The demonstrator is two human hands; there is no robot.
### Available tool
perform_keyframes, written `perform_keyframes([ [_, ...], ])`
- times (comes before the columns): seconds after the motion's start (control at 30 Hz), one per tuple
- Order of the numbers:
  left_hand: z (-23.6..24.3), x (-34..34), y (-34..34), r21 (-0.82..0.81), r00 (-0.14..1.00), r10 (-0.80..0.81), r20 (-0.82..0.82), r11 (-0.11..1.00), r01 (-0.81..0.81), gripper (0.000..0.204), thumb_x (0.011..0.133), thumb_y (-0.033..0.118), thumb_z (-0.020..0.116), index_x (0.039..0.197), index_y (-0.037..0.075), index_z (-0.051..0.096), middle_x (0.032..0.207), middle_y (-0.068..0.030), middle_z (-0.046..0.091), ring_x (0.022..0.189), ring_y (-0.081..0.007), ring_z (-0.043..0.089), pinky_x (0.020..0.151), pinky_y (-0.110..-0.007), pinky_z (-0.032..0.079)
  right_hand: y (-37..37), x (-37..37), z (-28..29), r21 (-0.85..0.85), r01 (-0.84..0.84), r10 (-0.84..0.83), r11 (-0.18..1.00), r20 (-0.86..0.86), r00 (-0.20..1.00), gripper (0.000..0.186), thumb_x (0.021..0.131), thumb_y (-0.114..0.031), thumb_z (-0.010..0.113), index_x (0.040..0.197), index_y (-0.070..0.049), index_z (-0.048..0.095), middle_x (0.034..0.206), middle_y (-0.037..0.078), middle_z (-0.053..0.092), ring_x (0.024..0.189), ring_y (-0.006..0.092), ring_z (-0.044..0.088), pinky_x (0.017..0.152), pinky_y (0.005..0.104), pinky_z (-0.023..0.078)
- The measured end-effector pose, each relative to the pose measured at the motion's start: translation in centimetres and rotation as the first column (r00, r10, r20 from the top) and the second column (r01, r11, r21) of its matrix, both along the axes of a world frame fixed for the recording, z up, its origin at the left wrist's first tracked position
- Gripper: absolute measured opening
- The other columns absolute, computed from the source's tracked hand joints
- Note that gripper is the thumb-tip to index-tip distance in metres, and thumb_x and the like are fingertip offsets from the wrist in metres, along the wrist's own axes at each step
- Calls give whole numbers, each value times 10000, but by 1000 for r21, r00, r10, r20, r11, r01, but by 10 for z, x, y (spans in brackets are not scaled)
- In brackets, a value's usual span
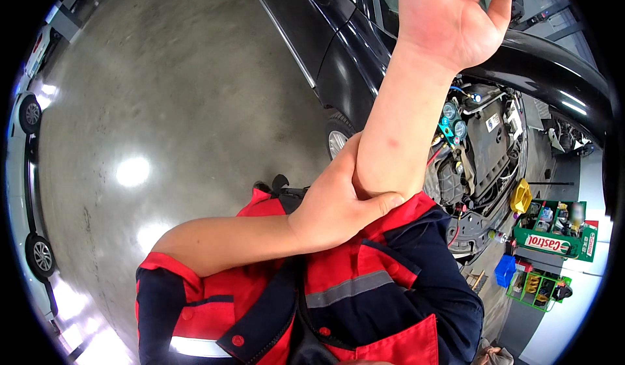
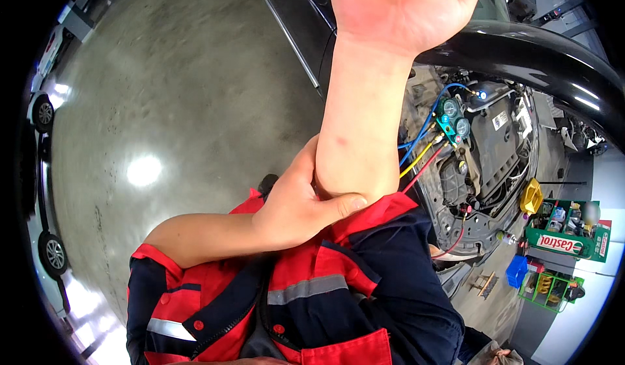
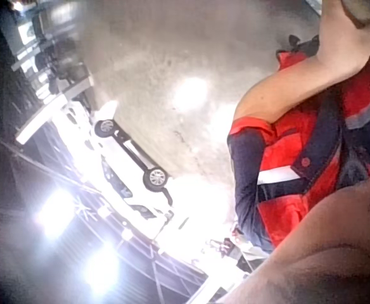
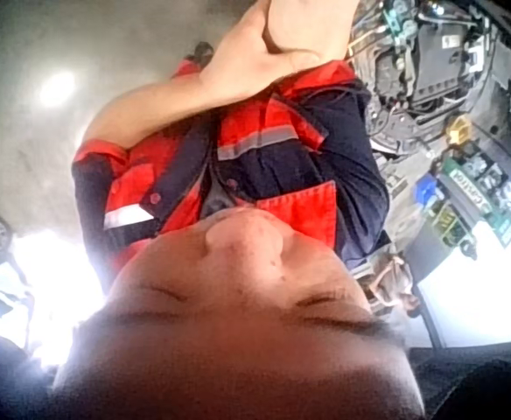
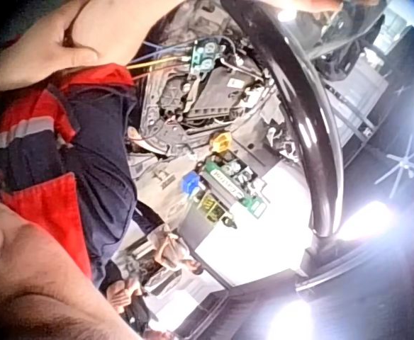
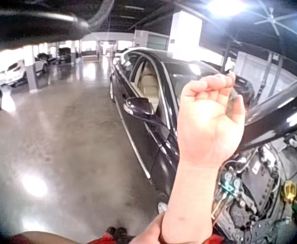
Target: The person holds their forearm and touches a small red mark by hand before reaching toward the front of a vehicle's engine bay while it is connected to a gauge manifold set and vacuum pump.
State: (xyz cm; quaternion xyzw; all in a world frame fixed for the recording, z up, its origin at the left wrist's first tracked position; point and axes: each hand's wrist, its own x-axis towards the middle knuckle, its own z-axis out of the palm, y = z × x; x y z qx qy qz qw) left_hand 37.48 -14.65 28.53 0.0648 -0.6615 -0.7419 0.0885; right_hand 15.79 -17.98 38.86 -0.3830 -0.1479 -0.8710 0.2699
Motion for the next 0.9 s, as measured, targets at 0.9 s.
perform_keyframes([
  [0.9,-14,6,-6,556,994,-61,-87,825,99,649,927,71,413,1523,-17,172,1536,-109,325,1421,-186,285,1164,-347,205,-15,17,-7,108,28,-30,994,19,999,283,939,-261,519,1098,-51,622,984,65,621,898,204,576,833,392,423],
])
